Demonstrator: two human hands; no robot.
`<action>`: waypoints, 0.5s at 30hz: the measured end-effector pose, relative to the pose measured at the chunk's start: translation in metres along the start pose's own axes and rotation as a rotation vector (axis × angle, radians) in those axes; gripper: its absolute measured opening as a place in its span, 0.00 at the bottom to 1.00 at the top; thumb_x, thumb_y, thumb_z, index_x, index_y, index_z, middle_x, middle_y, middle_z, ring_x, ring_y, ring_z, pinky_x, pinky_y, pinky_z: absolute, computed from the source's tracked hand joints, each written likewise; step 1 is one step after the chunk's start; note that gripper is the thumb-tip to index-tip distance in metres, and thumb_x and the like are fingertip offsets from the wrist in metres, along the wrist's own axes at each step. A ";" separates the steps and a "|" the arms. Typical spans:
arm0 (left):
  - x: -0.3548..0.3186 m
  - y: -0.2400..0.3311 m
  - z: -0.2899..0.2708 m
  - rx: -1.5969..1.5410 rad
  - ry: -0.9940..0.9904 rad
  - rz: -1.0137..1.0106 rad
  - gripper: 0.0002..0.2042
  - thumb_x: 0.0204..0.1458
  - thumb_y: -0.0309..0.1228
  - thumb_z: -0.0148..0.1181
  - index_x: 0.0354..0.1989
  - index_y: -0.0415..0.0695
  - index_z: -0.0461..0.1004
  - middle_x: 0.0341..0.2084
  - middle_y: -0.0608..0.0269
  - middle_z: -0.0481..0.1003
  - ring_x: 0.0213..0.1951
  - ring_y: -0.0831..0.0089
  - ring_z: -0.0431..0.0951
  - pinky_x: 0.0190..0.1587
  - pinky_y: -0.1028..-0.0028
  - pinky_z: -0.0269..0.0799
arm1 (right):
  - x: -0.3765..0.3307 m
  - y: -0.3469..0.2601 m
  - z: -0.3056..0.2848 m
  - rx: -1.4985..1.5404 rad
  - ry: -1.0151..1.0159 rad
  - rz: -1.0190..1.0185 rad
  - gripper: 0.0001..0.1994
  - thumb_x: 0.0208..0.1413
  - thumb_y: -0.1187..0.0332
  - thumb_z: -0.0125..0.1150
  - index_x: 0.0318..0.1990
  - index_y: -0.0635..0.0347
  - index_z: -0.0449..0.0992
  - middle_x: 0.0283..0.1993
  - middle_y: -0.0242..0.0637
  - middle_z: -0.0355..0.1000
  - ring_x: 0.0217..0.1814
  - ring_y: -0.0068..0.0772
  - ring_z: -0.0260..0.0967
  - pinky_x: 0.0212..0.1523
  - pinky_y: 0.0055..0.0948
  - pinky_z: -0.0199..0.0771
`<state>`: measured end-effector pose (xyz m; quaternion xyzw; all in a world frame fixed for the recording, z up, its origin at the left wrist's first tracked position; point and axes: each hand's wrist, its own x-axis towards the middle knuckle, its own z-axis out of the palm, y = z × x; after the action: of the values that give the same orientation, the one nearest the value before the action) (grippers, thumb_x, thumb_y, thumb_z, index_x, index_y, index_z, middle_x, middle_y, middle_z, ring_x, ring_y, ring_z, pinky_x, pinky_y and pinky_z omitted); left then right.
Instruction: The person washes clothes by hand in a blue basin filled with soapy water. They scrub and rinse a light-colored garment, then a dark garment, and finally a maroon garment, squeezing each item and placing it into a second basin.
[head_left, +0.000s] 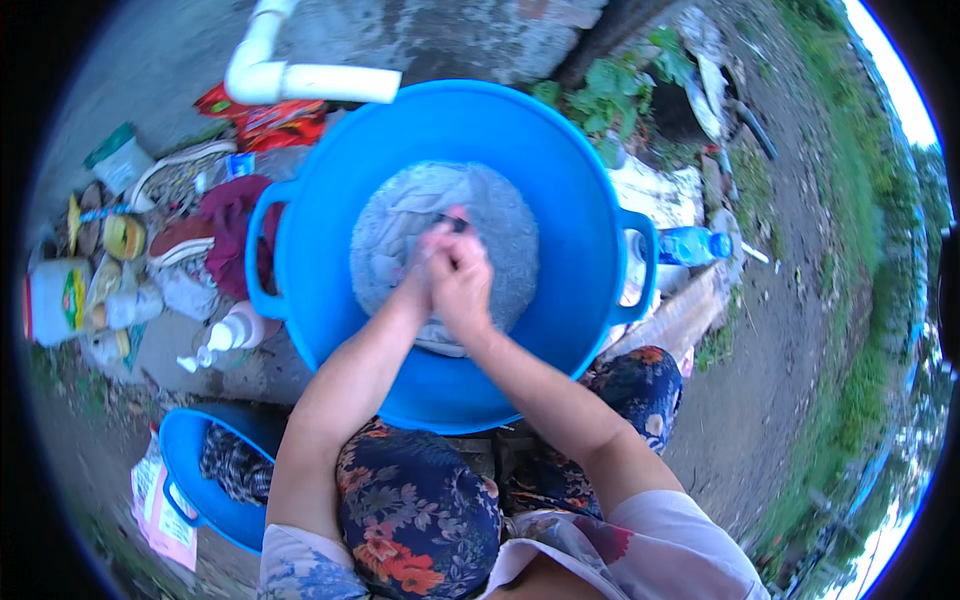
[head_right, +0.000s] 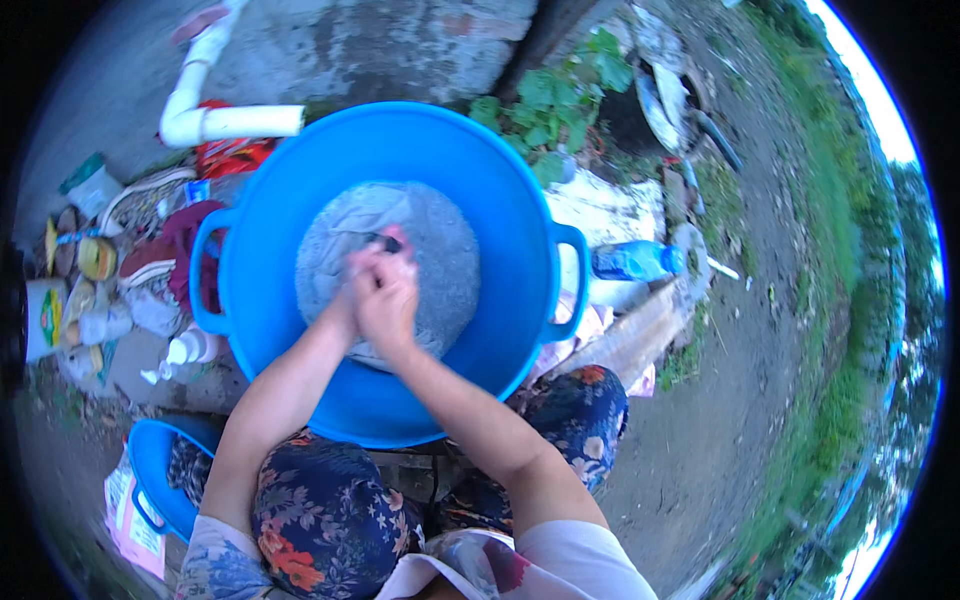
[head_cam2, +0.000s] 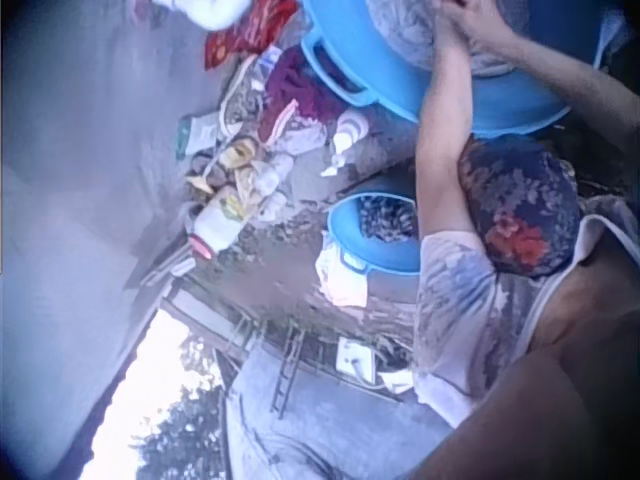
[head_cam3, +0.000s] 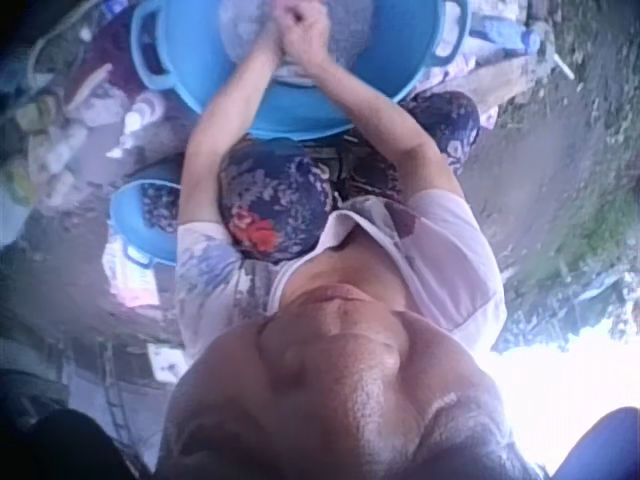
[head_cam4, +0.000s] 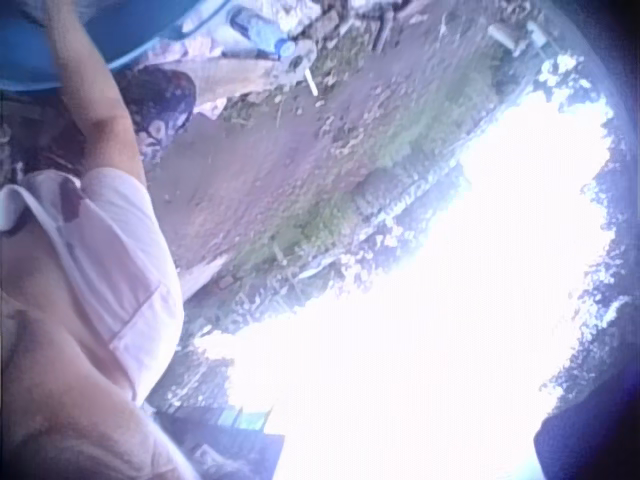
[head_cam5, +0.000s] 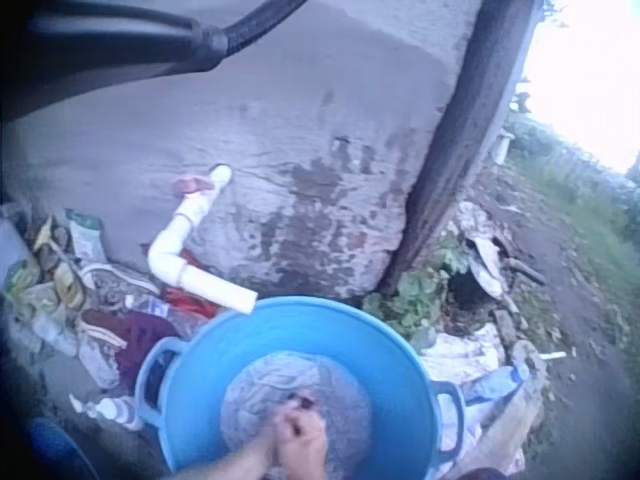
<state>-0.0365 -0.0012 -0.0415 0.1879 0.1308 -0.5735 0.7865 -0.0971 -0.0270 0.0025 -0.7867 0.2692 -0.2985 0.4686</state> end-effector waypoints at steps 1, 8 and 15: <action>0.000 -0.009 -0.007 0.006 -0.051 -0.014 0.18 0.57 0.44 0.48 0.52 0.50 0.65 0.46 0.64 0.68 0.49 0.70 0.68 0.53 0.64 0.62 | 0.018 0.024 0.000 0.056 0.042 0.164 0.07 0.45 0.73 0.61 0.33 0.60 0.78 0.33 0.45 0.73 0.40 0.43 0.69 0.49 0.38 0.65; 0.003 0.007 -0.008 -0.030 -0.128 0.005 0.18 0.56 0.46 0.48 0.47 0.47 0.67 0.41 0.62 0.72 0.43 0.72 0.72 0.43 0.70 0.70 | 0.013 0.007 0.004 0.141 0.016 0.133 0.08 0.48 0.73 0.57 0.37 0.59 0.77 0.39 0.46 0.72 0.43 0.47 0.68 0.48 0.37 0.66; 0.004 -0.036 0.005 0.209 0.385 0.056 0.16 0.57 0.43 0.47 0.51 0.53 0.66 0.47 0.64 0.69 0.47 0.69 0.69 0.48 0.63 0.67 | 0.058 0.066 -0.020 0.045 0.151 0.665 0.16 0.49 0.74 0.56 0.47 0.67 0.72 0.43 0.44 0.72 0.43 0.36 0.69 0.44 0.31 0.69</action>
<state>-0.0693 -0.0163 -0.0442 0.3778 0.2133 -0.5156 0.7389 -0.0819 -0.1072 -0.0365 -0.6209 0.5381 -0.1926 0.5365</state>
